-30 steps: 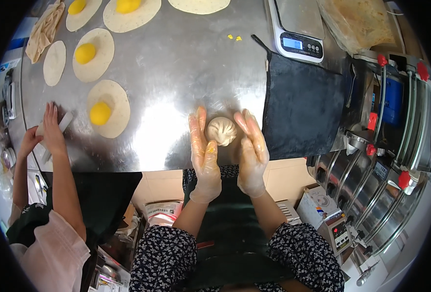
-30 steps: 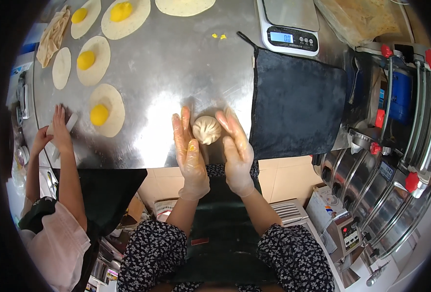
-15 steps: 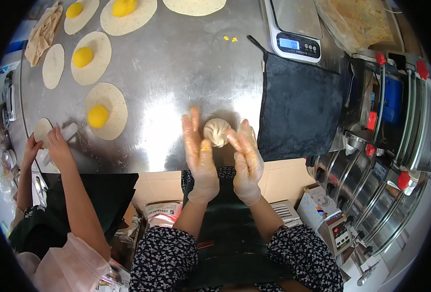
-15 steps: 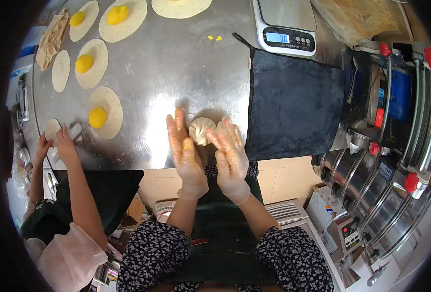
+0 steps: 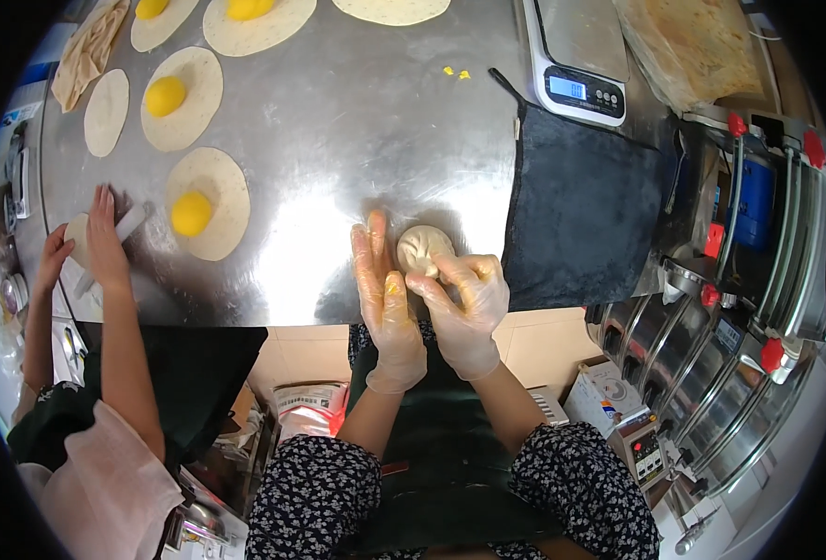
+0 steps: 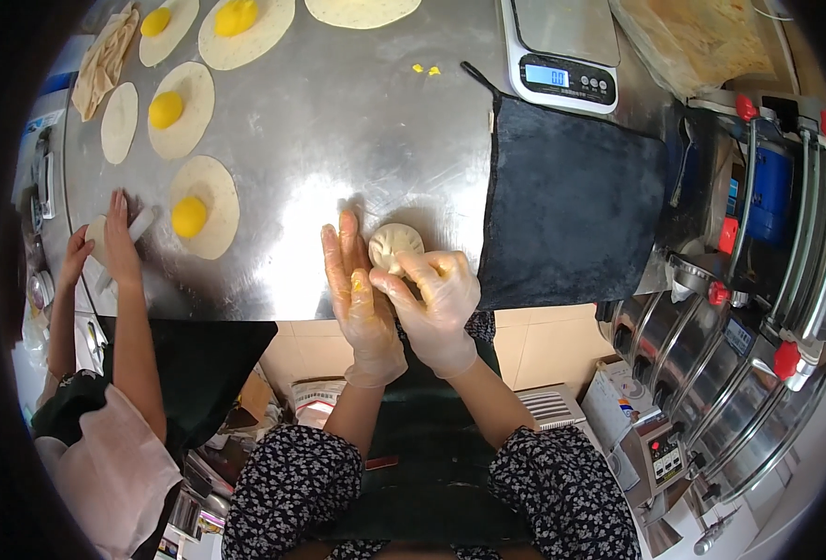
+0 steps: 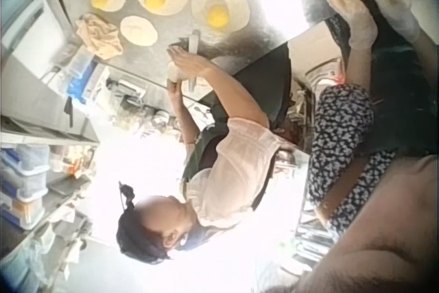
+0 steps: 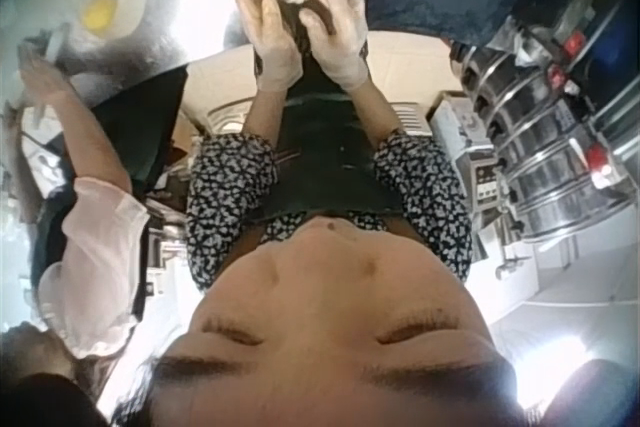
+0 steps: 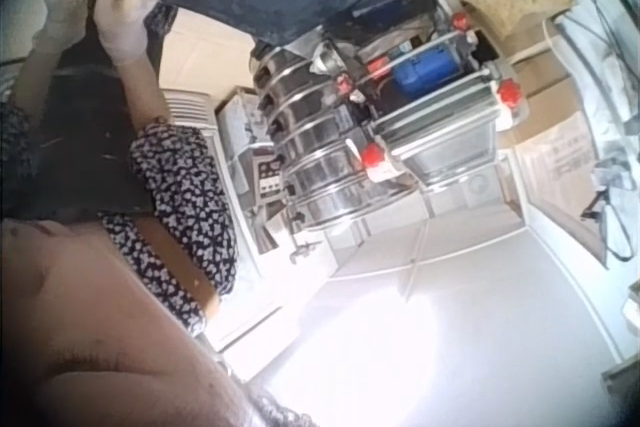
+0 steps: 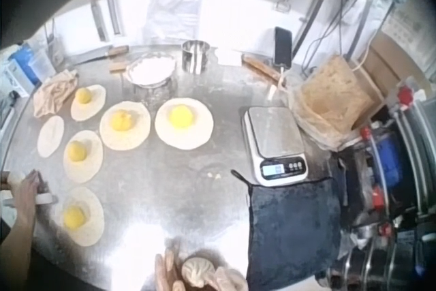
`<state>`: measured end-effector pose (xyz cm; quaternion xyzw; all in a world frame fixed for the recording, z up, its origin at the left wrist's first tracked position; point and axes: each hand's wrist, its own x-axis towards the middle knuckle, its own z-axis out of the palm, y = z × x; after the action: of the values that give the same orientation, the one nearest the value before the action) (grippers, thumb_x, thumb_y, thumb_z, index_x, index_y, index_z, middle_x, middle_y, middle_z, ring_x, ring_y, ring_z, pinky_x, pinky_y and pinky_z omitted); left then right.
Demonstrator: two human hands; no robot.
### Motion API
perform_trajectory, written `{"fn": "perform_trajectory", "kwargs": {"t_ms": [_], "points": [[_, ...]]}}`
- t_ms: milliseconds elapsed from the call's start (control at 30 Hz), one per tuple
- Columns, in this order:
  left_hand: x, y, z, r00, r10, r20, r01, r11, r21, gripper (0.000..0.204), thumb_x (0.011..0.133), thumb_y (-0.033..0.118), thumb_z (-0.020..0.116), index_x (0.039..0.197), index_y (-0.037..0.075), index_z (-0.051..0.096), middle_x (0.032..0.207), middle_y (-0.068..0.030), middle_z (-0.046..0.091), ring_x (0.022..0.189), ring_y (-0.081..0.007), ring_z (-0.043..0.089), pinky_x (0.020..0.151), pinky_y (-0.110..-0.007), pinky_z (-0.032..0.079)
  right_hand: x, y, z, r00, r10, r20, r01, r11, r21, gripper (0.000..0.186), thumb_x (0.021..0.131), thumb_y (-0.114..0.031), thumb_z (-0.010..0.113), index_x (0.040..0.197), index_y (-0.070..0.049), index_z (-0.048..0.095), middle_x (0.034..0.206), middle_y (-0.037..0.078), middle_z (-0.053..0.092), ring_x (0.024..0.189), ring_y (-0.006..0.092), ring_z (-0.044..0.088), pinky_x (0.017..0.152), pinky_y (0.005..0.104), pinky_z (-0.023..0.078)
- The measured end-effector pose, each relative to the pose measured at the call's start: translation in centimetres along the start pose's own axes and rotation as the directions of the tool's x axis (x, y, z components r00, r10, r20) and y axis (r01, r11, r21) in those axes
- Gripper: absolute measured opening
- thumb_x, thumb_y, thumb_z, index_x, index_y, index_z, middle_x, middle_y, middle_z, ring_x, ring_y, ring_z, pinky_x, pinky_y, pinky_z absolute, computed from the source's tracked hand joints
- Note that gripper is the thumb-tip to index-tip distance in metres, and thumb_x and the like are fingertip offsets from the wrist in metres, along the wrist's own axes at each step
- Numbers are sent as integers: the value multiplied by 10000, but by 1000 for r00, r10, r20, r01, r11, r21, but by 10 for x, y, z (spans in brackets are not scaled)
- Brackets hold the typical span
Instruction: Preparing and filling dough wrappers to make steamed buns and placing them in a steamer tray.
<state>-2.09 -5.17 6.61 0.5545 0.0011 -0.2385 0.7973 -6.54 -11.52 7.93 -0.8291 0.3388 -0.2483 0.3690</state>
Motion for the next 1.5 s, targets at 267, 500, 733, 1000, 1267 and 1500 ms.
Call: {"fn": "perform_trajectory", "kwargs": {"t_ms": [267,500,733,1000,1267,1500], "points": [[-8,0,1,996,-87,3,87,996,-32,645,1055,296,414,1585,66,128,1633,-164,212,1518,-299,180,1232,-453,150,2,-3,6,981,-184,-66,182,982,-45,242,731,-41,824,941,-75,709,834,42,617,711,229,614,616,334,495],[14,1,-6,993,62,96,-73,991,112,826,1028,595,309,1586,40,61,1637,-219,138,1522,-346,119,1230,-470,101,1,19,-5,958,54,281,-131,955,265,784,945,-515,508,1480,25,317,1480,204,366,1382,314,324,1120,415,288],[5,-6,-4,997,2,78,-10,995,103,958,935,772,218,1601,105,45,1655,-186,81,1517,-312,152,1224,-430,141,10,8,13,945,257,200,-321,624,713,1063,899,-786,371,1578,-9,115,1623,200,209,1505,302,187,1218,424,138],[0,5,7,998,-60,27,55,982,178,1026,896,815,214,1597,88,27,1649,-198,99,1519,-329,126,1231,-436,122,20,-11,14,920,341,194,-379,650,658,1134,853,-854,316,1564,13,146,1600,207,256,1492,301,226,1221,410,142],[-1,0,5,995,-100,-2,99,984,146,911,986,701,205,1586,36,42,1604,-205,256,1460,-345,296,1199,-448,228,16,6,-2,890,174,422,-430,631,646,861,993,-668,324,1498,30,346,1493,178,453,1400,271,412,1180,415,267],[24,-21,-45,935,350,-51,-290,841,457,513,1076,257,344,1545,76,246,1425,-144,487,1363,-357,453,1162,-459,303,105,53,-2,988,119,-101,-101,981,167,324,825,89,705,1115,-42,645,963,31,686,722,75,565,627,235,477]]}}
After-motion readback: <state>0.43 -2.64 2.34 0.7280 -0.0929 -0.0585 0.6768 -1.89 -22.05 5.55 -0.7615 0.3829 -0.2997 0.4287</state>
